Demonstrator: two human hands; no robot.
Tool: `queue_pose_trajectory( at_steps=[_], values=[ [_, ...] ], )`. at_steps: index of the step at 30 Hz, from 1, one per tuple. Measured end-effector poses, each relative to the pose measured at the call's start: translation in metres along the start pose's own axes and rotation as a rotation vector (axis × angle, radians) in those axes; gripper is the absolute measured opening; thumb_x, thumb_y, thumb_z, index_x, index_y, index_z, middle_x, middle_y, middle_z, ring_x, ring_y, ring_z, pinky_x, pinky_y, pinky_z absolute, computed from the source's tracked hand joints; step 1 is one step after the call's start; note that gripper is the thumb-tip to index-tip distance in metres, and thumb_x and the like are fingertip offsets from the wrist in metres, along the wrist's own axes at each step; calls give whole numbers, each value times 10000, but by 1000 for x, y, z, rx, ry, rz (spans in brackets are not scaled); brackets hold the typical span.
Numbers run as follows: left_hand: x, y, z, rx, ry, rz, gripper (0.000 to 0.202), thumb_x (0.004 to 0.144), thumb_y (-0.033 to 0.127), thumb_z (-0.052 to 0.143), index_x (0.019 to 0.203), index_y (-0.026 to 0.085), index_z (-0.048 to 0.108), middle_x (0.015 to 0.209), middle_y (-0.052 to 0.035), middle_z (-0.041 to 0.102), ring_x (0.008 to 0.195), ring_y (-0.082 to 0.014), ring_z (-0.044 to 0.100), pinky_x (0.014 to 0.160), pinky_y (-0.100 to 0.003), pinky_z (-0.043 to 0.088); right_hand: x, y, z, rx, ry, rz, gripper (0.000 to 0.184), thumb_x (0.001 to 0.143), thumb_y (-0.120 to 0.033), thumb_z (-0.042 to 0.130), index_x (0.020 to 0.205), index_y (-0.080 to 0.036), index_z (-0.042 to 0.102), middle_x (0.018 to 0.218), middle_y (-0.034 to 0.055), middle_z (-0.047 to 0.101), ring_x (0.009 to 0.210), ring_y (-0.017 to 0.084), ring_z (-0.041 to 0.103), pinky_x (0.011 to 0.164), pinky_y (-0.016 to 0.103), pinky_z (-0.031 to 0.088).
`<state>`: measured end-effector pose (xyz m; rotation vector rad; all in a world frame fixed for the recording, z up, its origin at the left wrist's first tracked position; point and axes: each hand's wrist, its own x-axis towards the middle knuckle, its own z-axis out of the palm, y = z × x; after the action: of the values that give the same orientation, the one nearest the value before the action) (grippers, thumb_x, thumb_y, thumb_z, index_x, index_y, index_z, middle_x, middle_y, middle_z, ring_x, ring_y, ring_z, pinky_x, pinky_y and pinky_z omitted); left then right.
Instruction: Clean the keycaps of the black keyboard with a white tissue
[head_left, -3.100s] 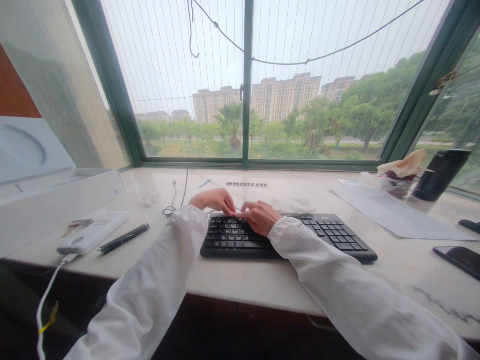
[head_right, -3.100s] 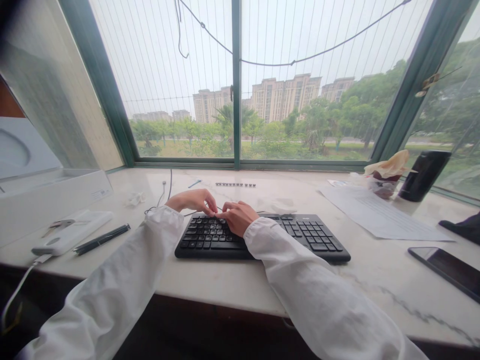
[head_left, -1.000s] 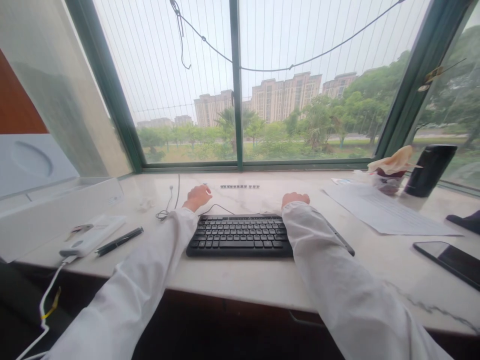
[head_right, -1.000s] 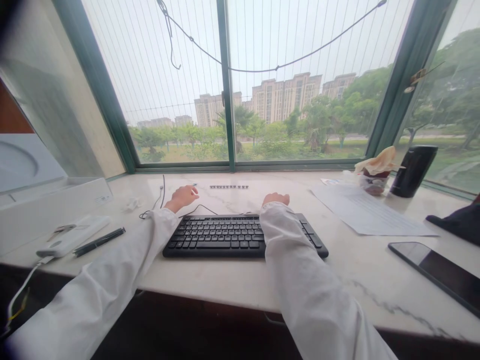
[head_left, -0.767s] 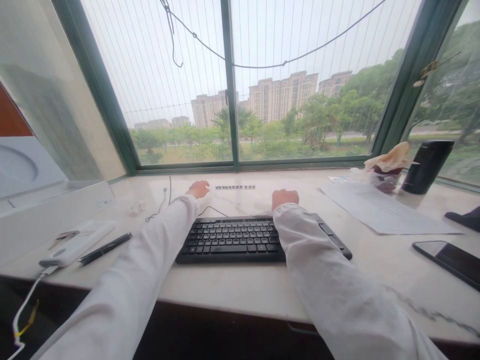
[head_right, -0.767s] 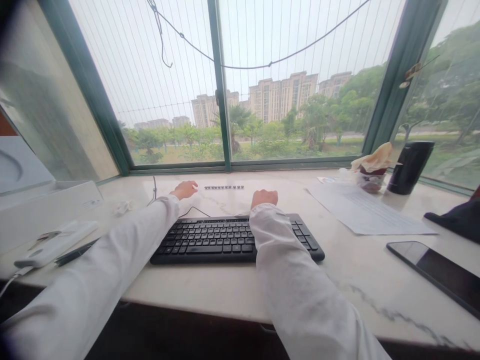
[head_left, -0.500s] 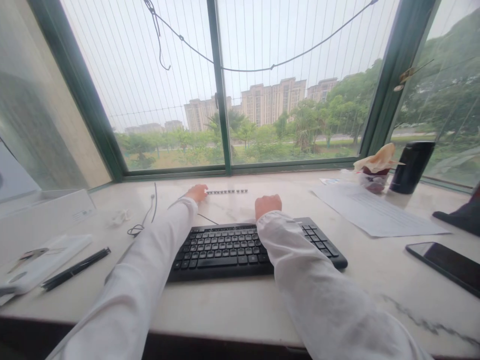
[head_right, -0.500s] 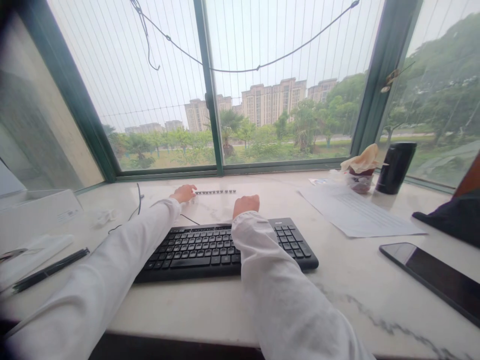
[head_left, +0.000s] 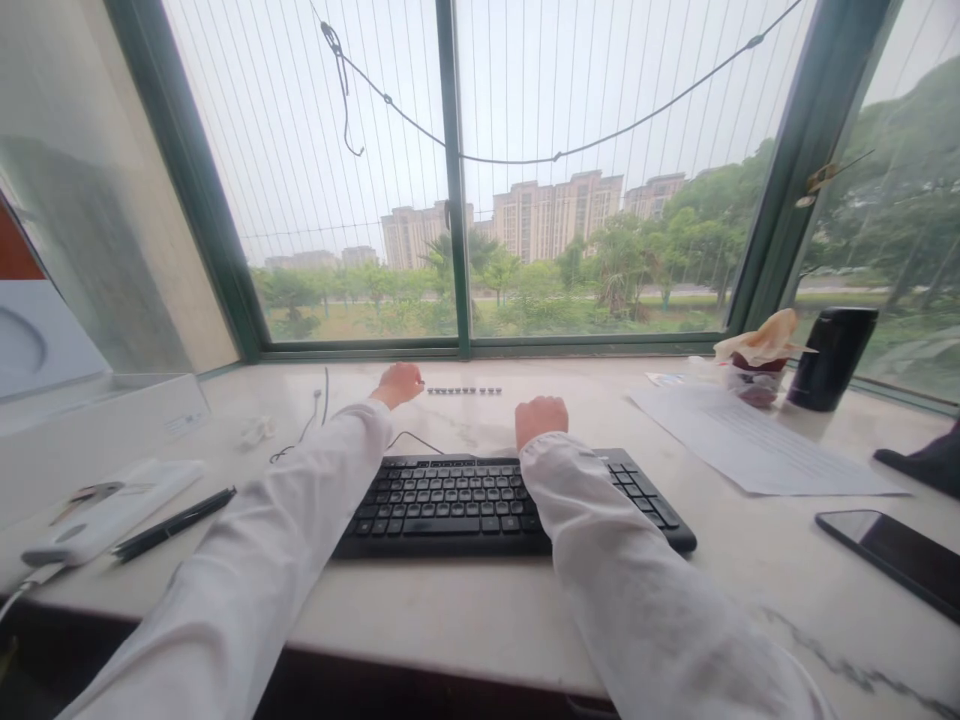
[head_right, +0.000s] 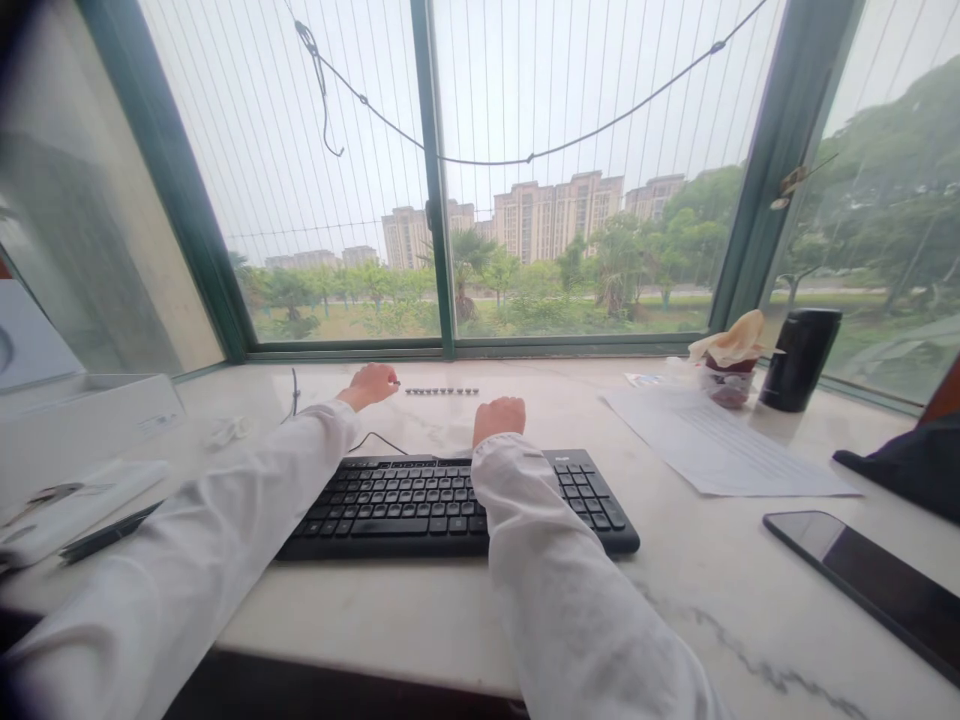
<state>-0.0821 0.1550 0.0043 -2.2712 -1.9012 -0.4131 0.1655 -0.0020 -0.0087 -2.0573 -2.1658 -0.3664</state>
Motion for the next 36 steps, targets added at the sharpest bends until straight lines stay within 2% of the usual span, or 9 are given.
queue_pose_trajectory(
  at_steps=[3, 6, 9, 12, 16, 19, 21, 26, 36],
  values=[
    [-29, 19, -25, -53, 81, 122, 258, 786, 343, 617, 1003, 226, 692, 1091, -55, 696, 1015, -234, 623, 880, -297, 458, -4, -5, -10, -47, 84, 98, 310, 862, -101, 441, 951, -143, 735, 1049, 209, 670, 985, 288, 603, 795, 390, 402],
    [-68, 43, -42, -210, 236, 350, 219, 796, 338, 611, 968, 218, 678, 1042, -36, 700, 921, -202, 639, 837, -294, 470, -7, -12, -13, 40, 157, 41, 296, 892, -156, 433, 947, -132, 723, 982, 194, 691, 936, 276, 626, 792, 379, 409],
    [-106, 66, -47, -320, 336, 461, 180, 797, 314, 624, 932, 204, 668, 995, -31, 704, 866, -182, 646, 802, -279, 479, -7, -16, -12, 214, 185, 82, 333, 937, -281, 406, 997, -174, 715, 934, 154, 720, 898, 258, 651, 808, 380, 411],
    [-129, 80, -42, -319, 353, 526, 147, 804, 288, 621, 913, 205, 677, 973, -27, 704, 810, -171, 651, 735, -270, 487, -2, -18, -7, 545, 136, 179, 331, 907, -391, 457, 1027, -238, 724, 984, 102, 733, 925, 250, 653, 782, 345, 426],
    [-136, 78, -31, -279, 392, 522, 139, 774, 263, 657, 890, 197, 696, 930, -28, 710, 773, -185, 664, 696, -280, 491, 11, -18, 7, 1035, 88, 180, 354, 832, -450, 546, 908, -172, 751, 918, 90, 737, 890, 228, 641, 764, 307, 431],
    [-134, 70, -26, -281, 422, 503, 145, 782, 287, 669, 885, 193, 707, 907, -35, 715, 746, -186, 668, 671, -276, 489, 18, -22, 18, 1336, 19, 137, 547, 802, -614, 503, 825, -124, 745, 794, 103, 716, 739, 205, 609, 656, 310, 416],
    [-134, 66, -26, -283, 434, 487, 172, 800, 334, 665, 891, 196, 712, 896, -39, 716, 737, -190, 670, 661, -278, 488, 19, -25, 23, 1481, -36, 97, 590, 770, -656, 513, 865, -120, 743, 790, 101, 707, 704, 188, 588, 605, 298, 393],
    [-137, 66, -28, -252, 418, 473, 212, 819, 377, 648, 911, 198, 715, 884, -50, 706, 760, -210, 671, 656, -284, 483, 13, -31, 25, 1463, 6, -15, 534, 590, -497, 787, 997, -157, 724, 880, 72, 711, 785, 195, 622, 679, 296, 436],
    [-143, 69, -28, -307, 394, 544, 213, 765, 368, 696, 905, 209, 722, 875, -26, 700, 755, -198, 667, 620, -261, 457, 4, -27, 18, 1450, -136, -201, 522, 630, -577, 759, 899, -130, 743, 789, 66, 735, 727, 197, 650, 683, 297, 475]
  ],
)
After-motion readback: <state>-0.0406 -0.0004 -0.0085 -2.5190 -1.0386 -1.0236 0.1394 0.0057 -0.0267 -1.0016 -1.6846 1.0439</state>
